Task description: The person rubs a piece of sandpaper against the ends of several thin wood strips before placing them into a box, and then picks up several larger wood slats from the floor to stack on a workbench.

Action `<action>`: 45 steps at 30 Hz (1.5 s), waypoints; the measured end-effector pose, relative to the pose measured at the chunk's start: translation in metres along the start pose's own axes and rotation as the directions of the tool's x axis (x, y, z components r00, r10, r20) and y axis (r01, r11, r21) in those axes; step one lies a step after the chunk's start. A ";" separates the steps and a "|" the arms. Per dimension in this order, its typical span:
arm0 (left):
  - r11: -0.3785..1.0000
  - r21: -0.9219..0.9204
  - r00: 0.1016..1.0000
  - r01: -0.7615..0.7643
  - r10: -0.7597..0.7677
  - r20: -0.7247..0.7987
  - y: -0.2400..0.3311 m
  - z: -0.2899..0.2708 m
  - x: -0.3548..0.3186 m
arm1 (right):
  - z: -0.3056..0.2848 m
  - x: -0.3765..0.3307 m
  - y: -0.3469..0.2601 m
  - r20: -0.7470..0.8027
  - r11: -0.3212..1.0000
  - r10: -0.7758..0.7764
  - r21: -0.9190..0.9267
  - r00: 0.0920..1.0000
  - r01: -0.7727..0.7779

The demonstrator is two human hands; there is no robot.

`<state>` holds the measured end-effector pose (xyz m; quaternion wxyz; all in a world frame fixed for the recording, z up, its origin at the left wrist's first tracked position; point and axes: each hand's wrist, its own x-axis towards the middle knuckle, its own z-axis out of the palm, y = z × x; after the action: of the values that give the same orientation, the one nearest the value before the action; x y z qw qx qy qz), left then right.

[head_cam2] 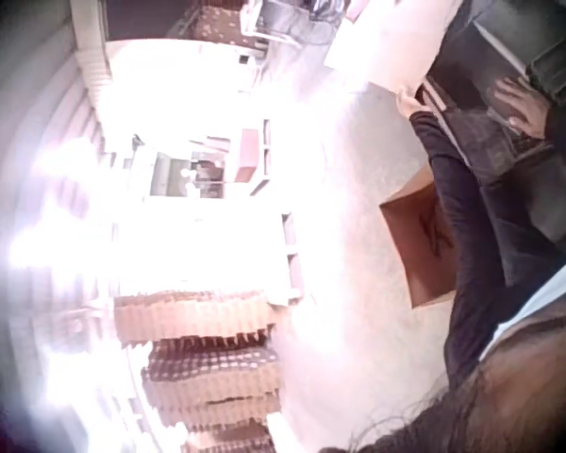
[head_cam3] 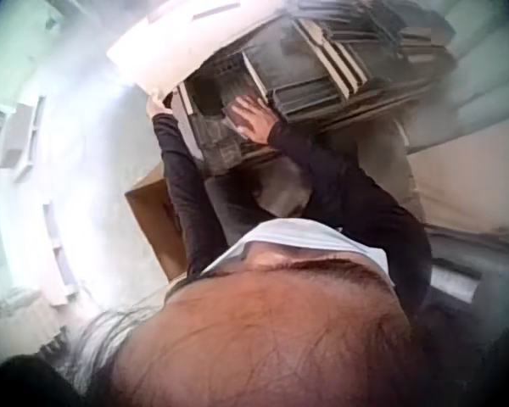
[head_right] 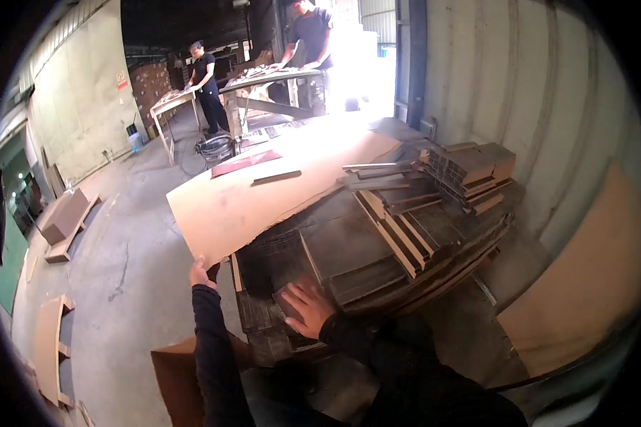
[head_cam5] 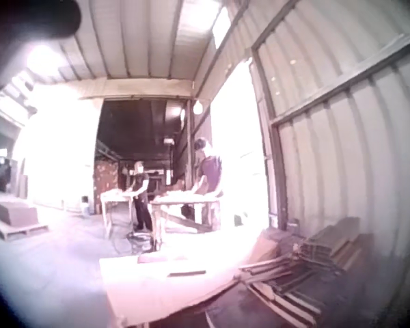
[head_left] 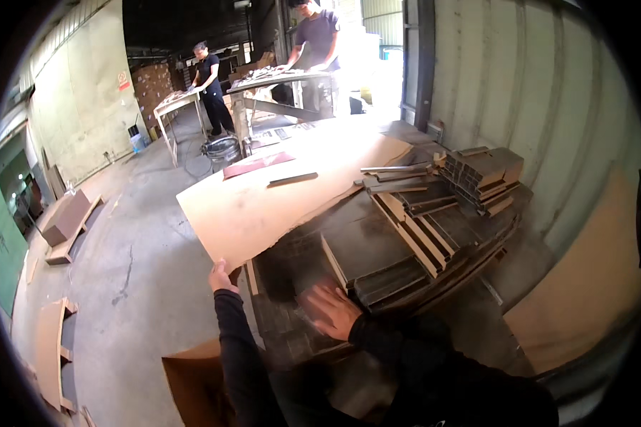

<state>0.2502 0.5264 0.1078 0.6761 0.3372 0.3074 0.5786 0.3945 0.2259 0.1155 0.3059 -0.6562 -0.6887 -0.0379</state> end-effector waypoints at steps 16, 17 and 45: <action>0.990 0.017 0.983 -0.137 0.138 -0.118 0.071 -0.073 -0.122 | 0.028 0.071 0.019 0.401 -0.187 0.505 0.915 0.764 -0.357; 0.991 0.022 0.985 -0.128 0.130 -0.113 0.071 -0.079 -0.131 | 0.017 0.073 0.012 0.442 -0.302 0.500 0.895 0.745 -0.329; 0.567 0.685 0.808 -0.457 0.587 0.054 0.099 -0.218 -0.389 | 0.020 0.077 0.010 0.488 -0.542 0.527 0.824 0.696 -0.167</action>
<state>-0.0376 0.1739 0.0703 0.2750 0.5784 0.4393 0.6300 0.4000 0.3044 0.1326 0.7559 -0.3147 -0.0709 0.5697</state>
